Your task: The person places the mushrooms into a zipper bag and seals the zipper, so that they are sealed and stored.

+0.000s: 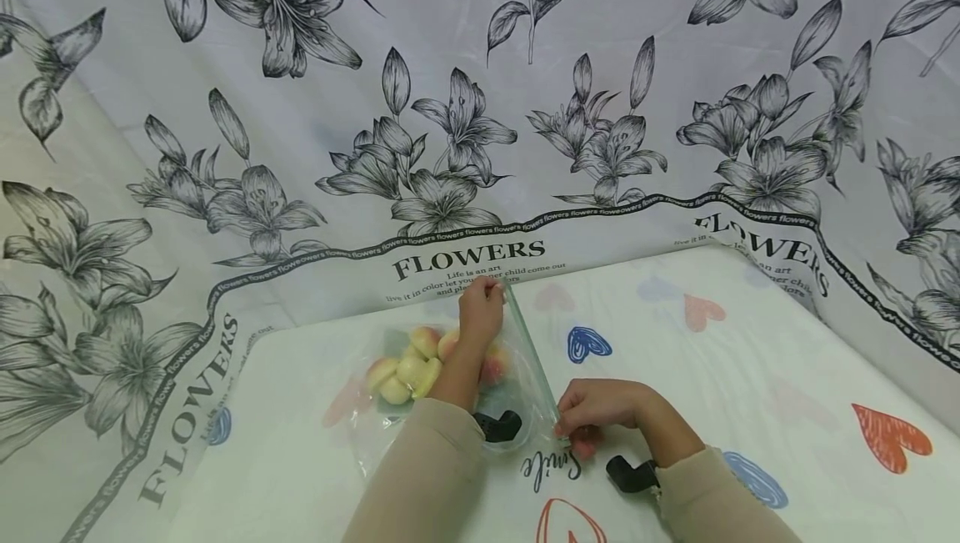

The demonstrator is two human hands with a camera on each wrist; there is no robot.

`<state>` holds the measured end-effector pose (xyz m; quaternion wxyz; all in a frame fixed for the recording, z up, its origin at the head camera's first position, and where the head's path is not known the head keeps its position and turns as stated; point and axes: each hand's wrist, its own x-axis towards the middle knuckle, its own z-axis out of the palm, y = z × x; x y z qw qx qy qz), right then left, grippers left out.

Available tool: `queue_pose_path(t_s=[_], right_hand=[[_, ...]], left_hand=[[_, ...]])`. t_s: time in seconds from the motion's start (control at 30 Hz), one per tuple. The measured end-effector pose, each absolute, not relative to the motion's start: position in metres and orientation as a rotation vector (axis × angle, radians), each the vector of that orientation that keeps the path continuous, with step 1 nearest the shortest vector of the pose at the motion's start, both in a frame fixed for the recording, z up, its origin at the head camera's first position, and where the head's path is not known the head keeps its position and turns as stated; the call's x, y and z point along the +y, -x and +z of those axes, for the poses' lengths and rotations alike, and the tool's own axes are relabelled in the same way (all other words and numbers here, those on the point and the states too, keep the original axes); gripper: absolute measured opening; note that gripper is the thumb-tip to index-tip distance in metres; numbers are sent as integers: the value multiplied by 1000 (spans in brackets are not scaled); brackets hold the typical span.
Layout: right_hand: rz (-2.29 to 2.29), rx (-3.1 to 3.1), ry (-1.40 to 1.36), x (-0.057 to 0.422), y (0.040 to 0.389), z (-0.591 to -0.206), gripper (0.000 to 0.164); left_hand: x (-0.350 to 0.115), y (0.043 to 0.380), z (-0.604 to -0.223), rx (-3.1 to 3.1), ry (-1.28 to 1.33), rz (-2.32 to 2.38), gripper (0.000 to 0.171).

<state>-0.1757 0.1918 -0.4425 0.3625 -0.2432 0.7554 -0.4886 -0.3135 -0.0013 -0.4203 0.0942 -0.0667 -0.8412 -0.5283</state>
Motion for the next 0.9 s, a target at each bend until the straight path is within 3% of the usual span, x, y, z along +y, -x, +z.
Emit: queue_pose_path(t_s=[0.33, 0.57, 0.9], right_hand=[[-1148, 2017, 543, 201, 181, -439, 31], [-1082, 2061, 486, 209, 185, -439, 31], [-1137, 2345, 391, 233, 193, -439, 43]], left_hand=[[-6, 312, -416, -2530, 297, -1614, 23], [-26, 305, -403, -2760, 414, -1368, 61], [-109, 286, -390, -2735, 425, -1138, 74]])
